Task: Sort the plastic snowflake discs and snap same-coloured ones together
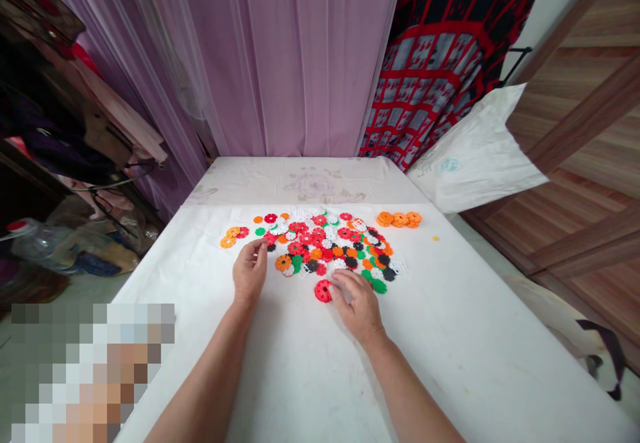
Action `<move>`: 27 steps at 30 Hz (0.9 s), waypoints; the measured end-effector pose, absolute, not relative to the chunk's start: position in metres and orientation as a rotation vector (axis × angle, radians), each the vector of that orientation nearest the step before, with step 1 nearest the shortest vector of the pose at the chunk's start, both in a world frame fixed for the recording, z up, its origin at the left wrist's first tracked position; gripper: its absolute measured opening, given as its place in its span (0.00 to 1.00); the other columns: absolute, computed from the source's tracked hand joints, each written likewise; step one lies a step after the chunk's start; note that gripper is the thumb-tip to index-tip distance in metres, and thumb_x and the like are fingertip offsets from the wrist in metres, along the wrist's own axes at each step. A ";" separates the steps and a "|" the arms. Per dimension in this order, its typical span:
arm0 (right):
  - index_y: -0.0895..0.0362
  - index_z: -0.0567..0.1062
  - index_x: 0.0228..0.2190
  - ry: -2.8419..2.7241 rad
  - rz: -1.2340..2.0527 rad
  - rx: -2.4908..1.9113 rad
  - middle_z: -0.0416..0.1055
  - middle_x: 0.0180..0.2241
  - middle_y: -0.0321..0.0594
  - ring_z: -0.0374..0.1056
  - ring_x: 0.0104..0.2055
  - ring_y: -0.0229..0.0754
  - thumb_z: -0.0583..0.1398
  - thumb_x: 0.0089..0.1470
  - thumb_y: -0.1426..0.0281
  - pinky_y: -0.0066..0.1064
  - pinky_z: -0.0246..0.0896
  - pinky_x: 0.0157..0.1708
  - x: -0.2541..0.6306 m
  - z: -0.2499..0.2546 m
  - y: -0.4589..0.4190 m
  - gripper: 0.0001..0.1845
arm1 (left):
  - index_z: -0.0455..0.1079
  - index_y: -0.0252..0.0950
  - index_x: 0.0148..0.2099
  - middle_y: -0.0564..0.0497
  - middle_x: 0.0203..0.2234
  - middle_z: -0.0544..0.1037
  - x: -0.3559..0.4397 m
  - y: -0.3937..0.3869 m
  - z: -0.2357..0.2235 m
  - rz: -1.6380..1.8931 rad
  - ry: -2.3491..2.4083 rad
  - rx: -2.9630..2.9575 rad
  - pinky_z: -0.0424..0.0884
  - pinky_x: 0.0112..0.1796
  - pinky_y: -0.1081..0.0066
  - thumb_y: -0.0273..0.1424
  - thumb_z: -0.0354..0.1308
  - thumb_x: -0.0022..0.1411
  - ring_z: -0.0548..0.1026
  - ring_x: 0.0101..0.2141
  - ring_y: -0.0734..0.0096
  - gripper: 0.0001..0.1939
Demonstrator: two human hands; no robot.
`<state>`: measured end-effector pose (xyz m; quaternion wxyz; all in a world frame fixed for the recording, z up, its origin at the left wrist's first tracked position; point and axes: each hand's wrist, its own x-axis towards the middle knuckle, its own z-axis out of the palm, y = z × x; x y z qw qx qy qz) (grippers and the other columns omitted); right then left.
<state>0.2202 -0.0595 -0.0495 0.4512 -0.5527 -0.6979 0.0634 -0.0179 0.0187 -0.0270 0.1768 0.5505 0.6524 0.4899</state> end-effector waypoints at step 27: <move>0.54 0.80 0.35 -1.678 0.230 -1.368 0.78 0.40 0.45 0.74 0.44 0.47 0.57 0.58 0.65 0.40 0.69 0.46 0.220 -0.052 -0.057 0.12 | 0.71 0.40 0.53 0.44 0.47 0.78 -0.018 0.032 -0.008 0.733 2.121 2.125 0.67 0.49 0.57 0.39 0.58 0.61 0.75 0.48 0.55 0.19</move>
